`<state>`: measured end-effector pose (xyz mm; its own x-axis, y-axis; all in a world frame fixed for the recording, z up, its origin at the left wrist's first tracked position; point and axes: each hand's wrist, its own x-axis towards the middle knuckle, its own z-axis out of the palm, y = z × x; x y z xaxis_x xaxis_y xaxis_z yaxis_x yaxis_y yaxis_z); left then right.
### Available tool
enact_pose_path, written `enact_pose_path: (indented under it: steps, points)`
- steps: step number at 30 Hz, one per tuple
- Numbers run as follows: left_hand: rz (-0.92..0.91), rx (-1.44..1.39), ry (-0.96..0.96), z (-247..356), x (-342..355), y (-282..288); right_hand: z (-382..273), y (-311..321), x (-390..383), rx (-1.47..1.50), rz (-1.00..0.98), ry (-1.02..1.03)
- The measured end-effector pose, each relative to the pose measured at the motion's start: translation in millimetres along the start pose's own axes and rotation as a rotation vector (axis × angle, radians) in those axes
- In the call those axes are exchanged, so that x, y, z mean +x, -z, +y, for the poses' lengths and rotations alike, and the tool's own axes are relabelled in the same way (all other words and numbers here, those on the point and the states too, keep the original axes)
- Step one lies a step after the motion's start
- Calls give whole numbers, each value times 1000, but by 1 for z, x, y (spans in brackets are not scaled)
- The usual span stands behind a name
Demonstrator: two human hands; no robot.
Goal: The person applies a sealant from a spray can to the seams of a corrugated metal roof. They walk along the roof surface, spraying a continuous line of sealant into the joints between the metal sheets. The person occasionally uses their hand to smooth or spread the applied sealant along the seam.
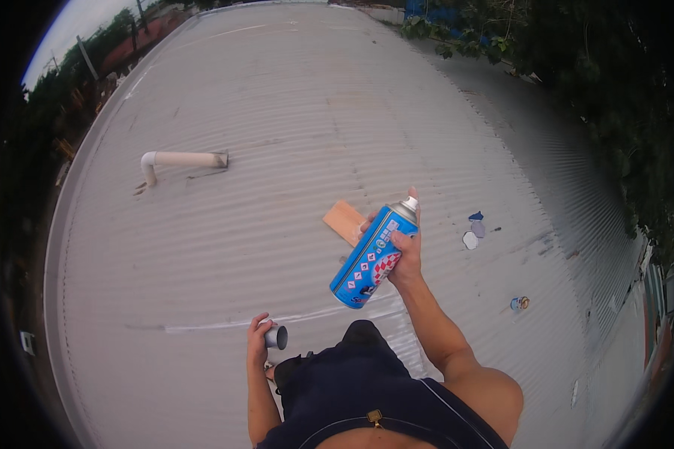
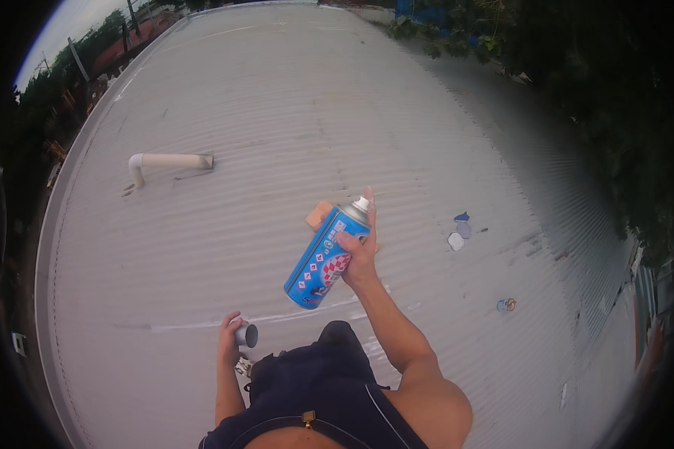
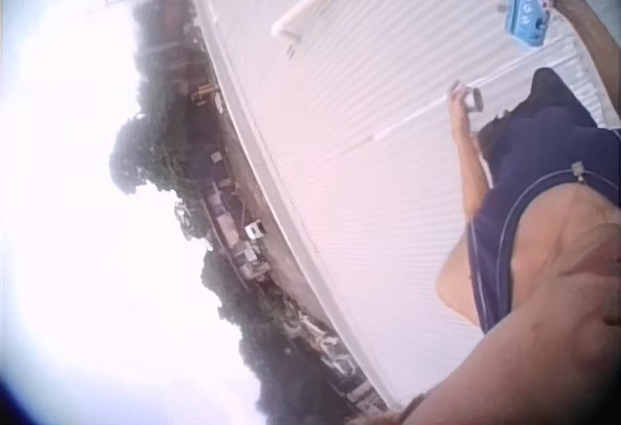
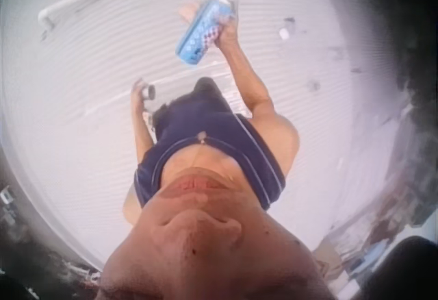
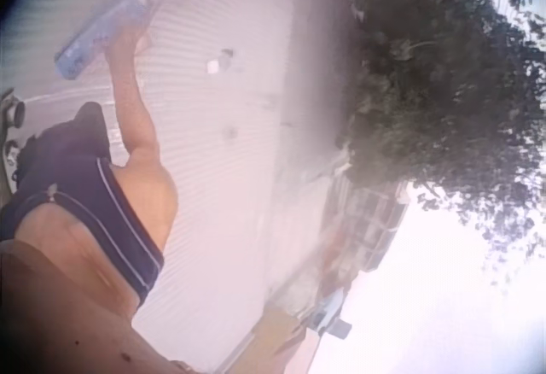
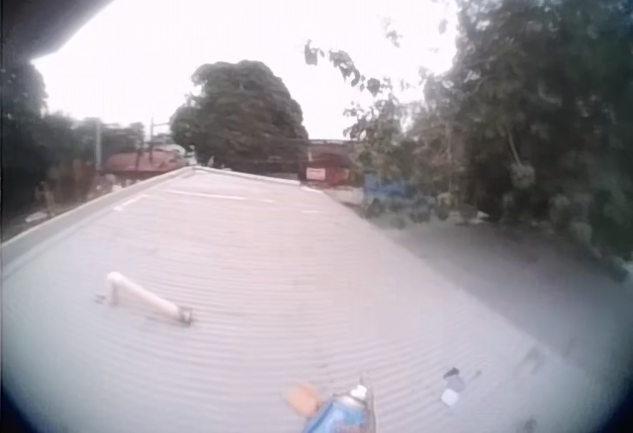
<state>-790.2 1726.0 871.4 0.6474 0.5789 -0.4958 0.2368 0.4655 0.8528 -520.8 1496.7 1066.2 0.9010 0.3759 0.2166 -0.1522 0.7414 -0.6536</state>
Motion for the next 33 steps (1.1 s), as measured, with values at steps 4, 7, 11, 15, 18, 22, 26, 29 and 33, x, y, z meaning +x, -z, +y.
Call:
enact_pose_path:
  steps: [4,7,11,15,18,22,26,29,33]
  points:
    - [70,69,0,0,-2,-1,-20,-7,6,-170,-50,67]
    - [120,14,-15,-12,-1,11,-28,1,22,258,134,36]
    - [172,19,-45,-23,-6,24,-11,-17,-1,-129,-103,22]
    - [204,-20,-69,-33,-9,27,-18,-3,22,109,100,-40]
    - [280,-20,-86,-44,-17,31,-15,-3,38,161,153,-30]
    - [280,18,-145,-29,-25,28,1,-12,36,78,125,9]
    - [239,6,-34,-20,-37,11,11,-2,18,40,137,-83]
    - [322,132,-4,-50,-38,40,29,0,-2,-277,11,-37]
    - [584,178,164,-118,-67,102,-9,52,33,-288,263,31]
